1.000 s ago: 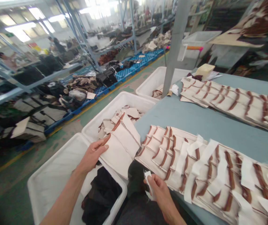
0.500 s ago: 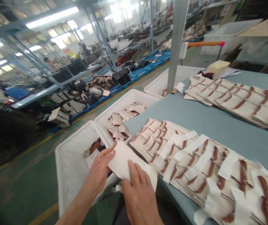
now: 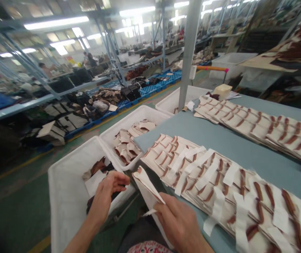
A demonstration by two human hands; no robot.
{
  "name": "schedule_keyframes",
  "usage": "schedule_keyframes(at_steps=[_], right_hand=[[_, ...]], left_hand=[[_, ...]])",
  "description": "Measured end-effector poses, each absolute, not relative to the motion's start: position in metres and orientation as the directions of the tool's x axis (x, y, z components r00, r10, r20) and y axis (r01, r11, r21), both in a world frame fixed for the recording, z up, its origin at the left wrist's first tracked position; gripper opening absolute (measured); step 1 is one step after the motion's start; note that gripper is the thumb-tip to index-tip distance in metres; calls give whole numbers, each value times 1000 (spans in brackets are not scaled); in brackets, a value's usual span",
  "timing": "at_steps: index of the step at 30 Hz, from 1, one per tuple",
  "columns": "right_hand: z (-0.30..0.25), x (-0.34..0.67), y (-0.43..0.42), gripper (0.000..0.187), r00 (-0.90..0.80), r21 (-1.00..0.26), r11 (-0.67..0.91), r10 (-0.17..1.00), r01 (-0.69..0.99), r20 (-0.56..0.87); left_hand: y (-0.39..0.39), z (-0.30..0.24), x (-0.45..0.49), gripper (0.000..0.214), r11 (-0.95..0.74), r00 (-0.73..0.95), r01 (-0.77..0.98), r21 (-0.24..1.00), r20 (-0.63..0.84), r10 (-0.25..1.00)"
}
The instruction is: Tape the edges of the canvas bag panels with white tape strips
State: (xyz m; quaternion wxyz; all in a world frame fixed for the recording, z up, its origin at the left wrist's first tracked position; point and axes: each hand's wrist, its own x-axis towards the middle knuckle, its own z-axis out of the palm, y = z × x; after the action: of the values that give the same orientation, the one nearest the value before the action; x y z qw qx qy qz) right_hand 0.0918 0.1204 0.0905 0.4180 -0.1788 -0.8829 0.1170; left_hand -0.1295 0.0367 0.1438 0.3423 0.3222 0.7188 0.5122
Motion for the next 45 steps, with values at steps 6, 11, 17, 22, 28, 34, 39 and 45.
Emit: schedule_keyframes(at_steps=[6, 11, 17, 22, 28, 34, 39, 45], right_hand=[[130, 103, 93, 24, -660, -310, 918, 394, 248, 640], [146, 105, 76, 21, -686, -253, 909, 415, 330, 598], [161, 104, 60, 31, -724, -302, 881, 471, 363, 504], [169, 110, 55, 35, -754, -303, 865, 498, 399, 429], [154, 122, 51, 34, -738, -275, 856, 517, 438, 434], [145, 122, 53, 34, -681, -303, 846, 533, 439, 502], [146, 122, 56, 37, -676, -323, 848, 530, 420, 513], [135, 118, 51, 35, -692, -259, 868, 495, 423, 525]], left_hand=[[31, 134, -142, 22, -12, -306, 451, 892, 168, 937], [36, 130, -143, 21, -186, -156, 435, 881, 277, 948], [32, 163, -143, 13, -88, -7, 232, 969, 92, 996], [44, 180, -137, 22, 227, 228, -19, 974, -217, 949], [53, 173, -124, 37, 312, 218, -94, 945, -287, 933], [52, 169, -115, 37, 291, 122, 3, 957, -289, 949], [52, 172, -110, 30, 294, 71, 11, 956, -294, 953], [56, 163, -102, 21, 300, -10, -36, 953, -301, 954]])
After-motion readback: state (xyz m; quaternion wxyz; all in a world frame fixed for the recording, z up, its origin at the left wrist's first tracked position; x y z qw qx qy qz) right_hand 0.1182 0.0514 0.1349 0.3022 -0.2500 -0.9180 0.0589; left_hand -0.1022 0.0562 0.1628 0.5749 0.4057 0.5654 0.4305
